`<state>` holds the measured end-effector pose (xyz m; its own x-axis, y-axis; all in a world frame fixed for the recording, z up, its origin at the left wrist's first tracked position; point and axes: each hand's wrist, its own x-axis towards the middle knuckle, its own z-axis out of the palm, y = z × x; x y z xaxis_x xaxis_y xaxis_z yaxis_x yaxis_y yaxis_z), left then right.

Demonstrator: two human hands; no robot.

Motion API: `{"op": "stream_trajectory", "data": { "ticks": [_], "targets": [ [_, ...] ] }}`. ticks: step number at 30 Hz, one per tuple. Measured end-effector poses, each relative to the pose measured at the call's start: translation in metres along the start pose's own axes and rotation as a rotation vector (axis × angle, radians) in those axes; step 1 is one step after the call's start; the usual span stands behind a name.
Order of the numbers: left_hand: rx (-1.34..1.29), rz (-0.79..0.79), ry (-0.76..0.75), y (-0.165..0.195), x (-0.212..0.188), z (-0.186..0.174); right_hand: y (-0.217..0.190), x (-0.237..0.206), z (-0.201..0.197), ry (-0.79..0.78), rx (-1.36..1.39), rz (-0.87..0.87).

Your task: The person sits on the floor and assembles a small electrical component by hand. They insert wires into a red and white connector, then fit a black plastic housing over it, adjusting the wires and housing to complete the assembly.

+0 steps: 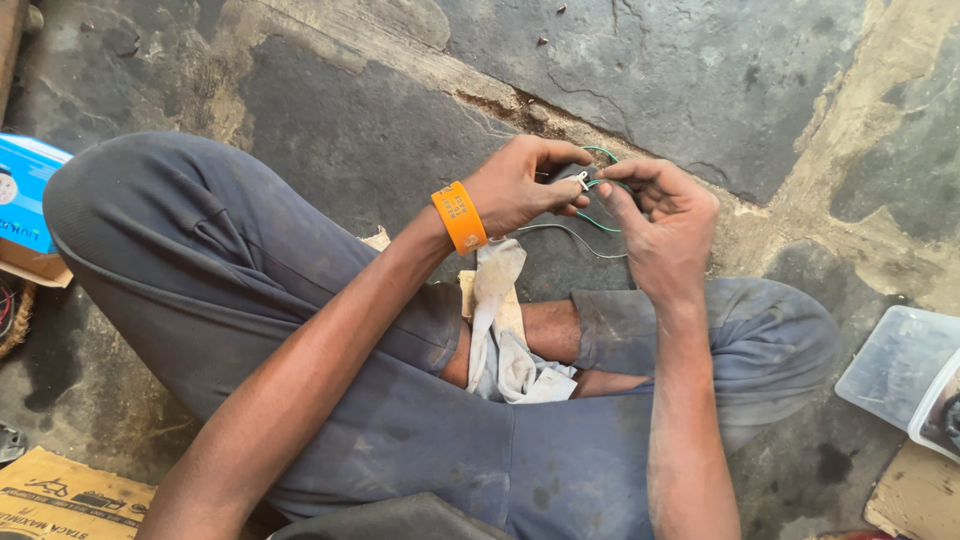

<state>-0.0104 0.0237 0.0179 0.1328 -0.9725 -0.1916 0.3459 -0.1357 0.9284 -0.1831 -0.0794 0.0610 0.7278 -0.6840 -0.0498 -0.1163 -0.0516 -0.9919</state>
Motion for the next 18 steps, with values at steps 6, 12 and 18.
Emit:
{"op": "stream_trajectory", "data": {
  "ticks": [6, 12, 18],
  "targets": [
    [-0.078, -0.058, -0.017, 0.01, -0.004, -0.001, -0.002, -0.001, -0.001, -0.037, 0.012, 0.027],
    [-0.215, -0.184, -0.062, 0.02, -0.008, 0.0, -0.003, -0.001, 0.001, -0.043, 0.035, 0.019],
    [-0.219, -0.176, -0.054, 0.018, -0.006, 0.0, -0.004, -0.002, 0.0, -0.035, 0.01, 0.015]
  ]
}}
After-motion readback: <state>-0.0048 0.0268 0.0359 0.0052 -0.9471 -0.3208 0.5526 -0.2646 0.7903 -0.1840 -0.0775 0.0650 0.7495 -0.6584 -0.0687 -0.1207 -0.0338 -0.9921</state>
